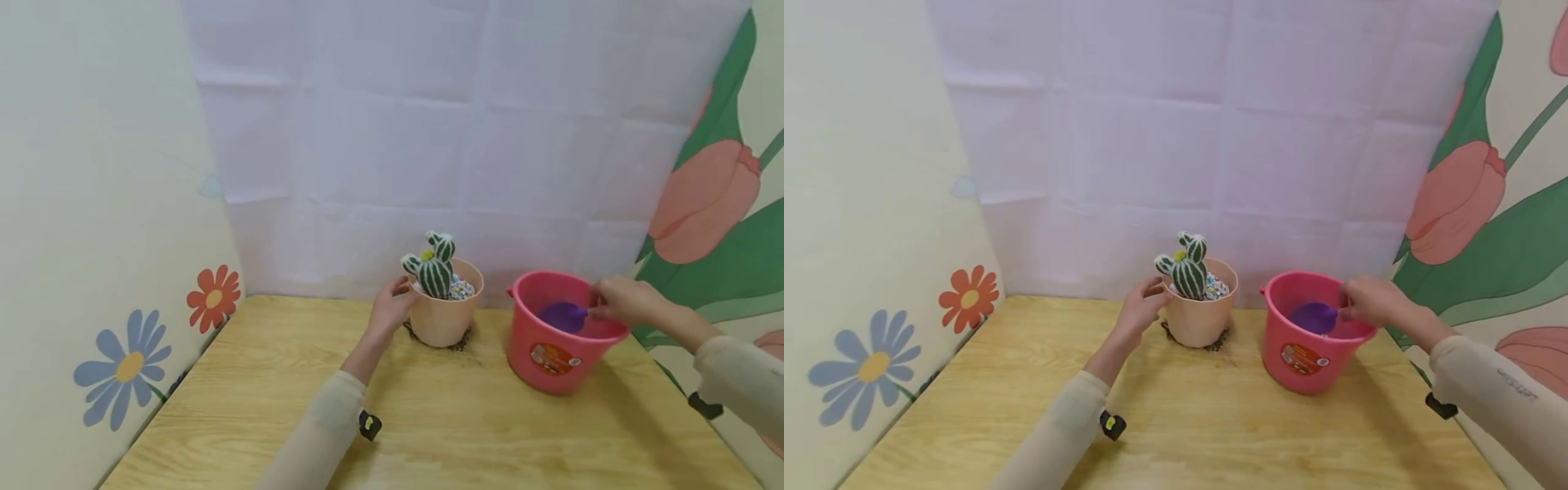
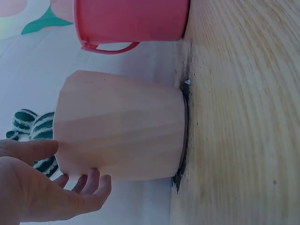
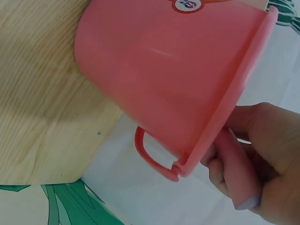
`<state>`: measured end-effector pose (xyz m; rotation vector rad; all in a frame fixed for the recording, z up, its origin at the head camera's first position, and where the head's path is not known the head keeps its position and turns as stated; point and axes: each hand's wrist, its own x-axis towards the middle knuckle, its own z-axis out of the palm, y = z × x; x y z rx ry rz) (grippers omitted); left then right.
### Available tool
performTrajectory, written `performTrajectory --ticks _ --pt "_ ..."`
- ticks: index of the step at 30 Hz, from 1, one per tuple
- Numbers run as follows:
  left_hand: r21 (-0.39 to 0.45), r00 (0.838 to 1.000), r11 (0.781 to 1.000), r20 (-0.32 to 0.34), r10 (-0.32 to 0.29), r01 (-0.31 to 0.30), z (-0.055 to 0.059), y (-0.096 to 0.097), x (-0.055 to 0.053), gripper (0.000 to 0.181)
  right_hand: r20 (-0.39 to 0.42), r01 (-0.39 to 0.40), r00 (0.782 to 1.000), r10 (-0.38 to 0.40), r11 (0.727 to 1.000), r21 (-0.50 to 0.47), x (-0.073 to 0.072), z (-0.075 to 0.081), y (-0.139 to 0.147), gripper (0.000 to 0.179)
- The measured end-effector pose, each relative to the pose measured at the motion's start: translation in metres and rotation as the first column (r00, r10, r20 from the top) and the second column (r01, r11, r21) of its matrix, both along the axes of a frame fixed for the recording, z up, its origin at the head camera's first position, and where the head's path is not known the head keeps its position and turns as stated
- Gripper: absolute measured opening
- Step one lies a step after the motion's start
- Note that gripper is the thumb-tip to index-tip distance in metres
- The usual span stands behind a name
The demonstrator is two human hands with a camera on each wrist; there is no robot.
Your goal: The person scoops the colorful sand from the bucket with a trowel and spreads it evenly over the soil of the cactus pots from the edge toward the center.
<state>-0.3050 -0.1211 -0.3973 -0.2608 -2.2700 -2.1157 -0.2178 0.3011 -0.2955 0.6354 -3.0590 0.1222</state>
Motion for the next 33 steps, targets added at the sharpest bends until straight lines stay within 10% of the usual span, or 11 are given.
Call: performTrajectory --ticks 11,33 --pt "-0.042 0.998 0.998 -0.024 -0.056 0.055 -0.013 -0.012 -0.005 0.056 -0.082 -0.033 0.996 0.039 0.996 0.079 -0.017 -0.025 -0.020 0.024" --pt "-0.102 1.000 0.995 -0.022 -0.011 0.009 0.001 -0.036 -0.003 0.042 0.002 -0.030 1.000 0.030 0.998 0.049 -0.036 -0.038 -0.018 0.030"
